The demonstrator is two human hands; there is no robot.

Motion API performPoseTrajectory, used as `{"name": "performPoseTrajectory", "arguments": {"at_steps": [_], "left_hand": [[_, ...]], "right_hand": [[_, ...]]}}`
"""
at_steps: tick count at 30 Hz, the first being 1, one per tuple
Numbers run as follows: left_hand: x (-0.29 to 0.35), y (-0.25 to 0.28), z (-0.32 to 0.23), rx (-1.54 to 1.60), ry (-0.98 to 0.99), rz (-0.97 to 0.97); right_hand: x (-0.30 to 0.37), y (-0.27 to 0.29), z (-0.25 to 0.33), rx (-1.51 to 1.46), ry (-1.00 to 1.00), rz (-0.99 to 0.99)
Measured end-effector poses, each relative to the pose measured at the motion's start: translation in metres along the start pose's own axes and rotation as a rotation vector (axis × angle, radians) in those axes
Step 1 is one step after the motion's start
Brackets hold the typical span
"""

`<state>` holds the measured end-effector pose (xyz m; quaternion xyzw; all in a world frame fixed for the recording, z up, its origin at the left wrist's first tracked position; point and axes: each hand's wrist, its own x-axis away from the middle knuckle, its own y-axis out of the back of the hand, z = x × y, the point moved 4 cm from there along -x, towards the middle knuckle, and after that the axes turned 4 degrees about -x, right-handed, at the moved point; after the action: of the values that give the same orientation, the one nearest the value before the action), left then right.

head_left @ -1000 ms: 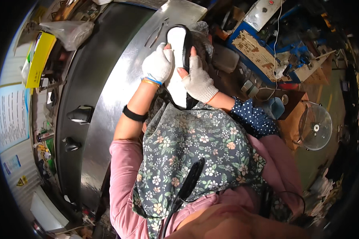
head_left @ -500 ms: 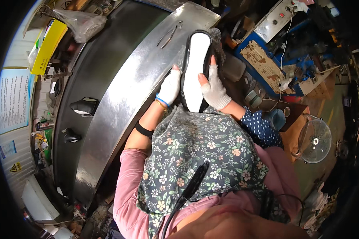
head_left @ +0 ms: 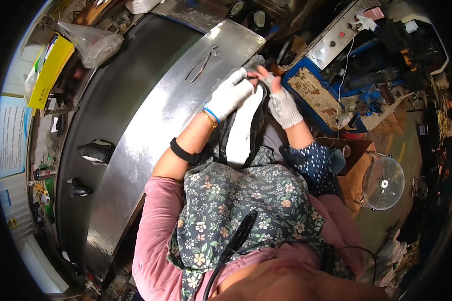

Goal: Manually inspect and prepare shoe soles and uppers for assembly at a workstation.

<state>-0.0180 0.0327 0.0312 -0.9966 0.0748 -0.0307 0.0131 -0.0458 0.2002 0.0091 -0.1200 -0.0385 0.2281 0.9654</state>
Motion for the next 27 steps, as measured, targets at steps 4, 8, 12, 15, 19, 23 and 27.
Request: {"name": "performPoseTrajectory", "arguments": {"at_steps": [4,8,12,15,19,23,27], "left_hand": [[0.012,-0.001,0.015,0.297,0.034,0.023],[0.012,0.003,0.031,0.272,0.033,0.003],[0.013,0.004,0.032,0.226,0.075,0.004],[0.011,0.005,0.019,-0.131,-0.004,-0.015],[0.008,0.006,0.008,-0.410,-0.012,0.009],[0.010,0.002,-0.004,-0.328,0.019,0.058],[0.025,-0.033,-0.048,-0.509,-0.276,0.094]], "right_hand": [[-0.014,-0.022,-0.004,0.118,0.004,0.090],[-0.009,-0.023,0.016,0.184,0.056,-0.029],[-0.006,-0.028,0.035,-0.262,-0.197,0.235],[0.002,-0.030,0.039,0.392,0.072,0.045],[0.010,-0.028,0.029,0.320,0.162,-0.016],[0.020,-0.017,0.032,0.381,0.248,0.125],[0.017,0.011,0.040,-0.245,-0.046,0.309]]}}
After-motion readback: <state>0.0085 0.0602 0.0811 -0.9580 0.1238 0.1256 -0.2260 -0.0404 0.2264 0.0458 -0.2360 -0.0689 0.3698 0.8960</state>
